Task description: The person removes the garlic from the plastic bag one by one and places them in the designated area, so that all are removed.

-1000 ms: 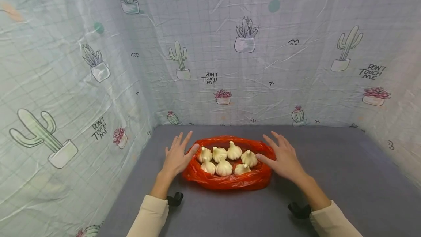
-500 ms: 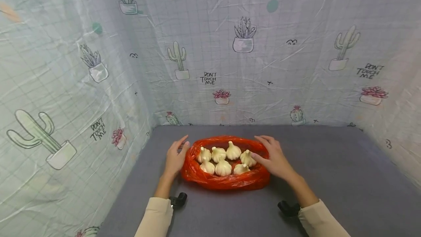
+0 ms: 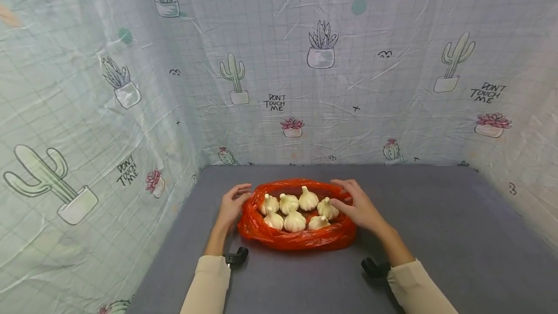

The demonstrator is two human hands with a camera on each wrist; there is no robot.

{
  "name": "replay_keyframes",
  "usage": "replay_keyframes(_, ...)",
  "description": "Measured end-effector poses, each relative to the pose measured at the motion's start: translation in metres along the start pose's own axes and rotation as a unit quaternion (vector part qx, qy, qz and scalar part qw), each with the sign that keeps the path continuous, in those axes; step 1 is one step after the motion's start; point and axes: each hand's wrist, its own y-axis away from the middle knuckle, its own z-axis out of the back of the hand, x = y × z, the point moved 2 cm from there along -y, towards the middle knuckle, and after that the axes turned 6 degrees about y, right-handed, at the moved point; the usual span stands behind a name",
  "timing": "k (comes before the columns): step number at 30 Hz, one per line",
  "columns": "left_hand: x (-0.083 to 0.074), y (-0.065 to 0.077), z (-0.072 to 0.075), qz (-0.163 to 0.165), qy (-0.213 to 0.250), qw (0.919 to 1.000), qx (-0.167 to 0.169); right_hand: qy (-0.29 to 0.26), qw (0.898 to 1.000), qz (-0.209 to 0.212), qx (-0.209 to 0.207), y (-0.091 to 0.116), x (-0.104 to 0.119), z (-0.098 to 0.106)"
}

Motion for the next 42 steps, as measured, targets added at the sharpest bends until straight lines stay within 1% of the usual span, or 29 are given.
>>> replay_keyframes(5, 0.002, -0.003, 0.003, 0.010, -0.004, 0.9998, 0.015, -0.014, 1.000, -0.005, 0.021, -0.004, -0.004, -0.001)
replay_keyframes(8, 0.003, -0.004, 0.004, 0.016, -0.013, 0.9995, 0.023, -0.015, 0.999, -0.008, 0.035, -0.006, -0.006, -0.001)
replay_keyframes(13, 0.005, -0.005, 0.005, 0.025, -0.014, 0.9989, 0.037, -0.020, 0.998, -0.020, 0.053, -0.009, -0.009, -0.001)
replay_keyframes(18, 0.008, -0.005, 0.007, 0.022, -0.026, 0.9987, 0.039, -0.014, 0.996, -0.029, 0.078, -0.008, -0.013, -0.003)
replay_keyframes(21, 0.010, -0.003, 0.008, 0.023, -0.032, 0.9986, 0.036, -0.014, 0.995, -0.026, 0.094, -0.007, -0.016, -0.006)
replay_keyframes(29, 0.009, -0.003, 0.010, 0.028, -0.015, 0.9984, 0.046, -0.022, 0.994, -0.014, 0.103, -0.006, -0.019, -0.009)
replay_keyframes(33, 0.006, -0.004, 0.011, 0.026, -0.017, 0.9983, 0.050, -0.023, 0.994, -0.006, 0.110, -0.007, -0.017, -0.010)
replay_keyframes(38, 0.006, -0.005, 0.012, 0.021, -0.020, 0.9983, 0.050, -0.006, 0.993, -0.007, 0.118, -0.007, -0.019, -0.012)
replay_keyframes(42, 0.008, -0.005, 0.011, 0.027, -0.018, 0.9981, 0.052, 0.007, 0.992, -0.009, 0.122, -0.005, -0.021, -0.014)
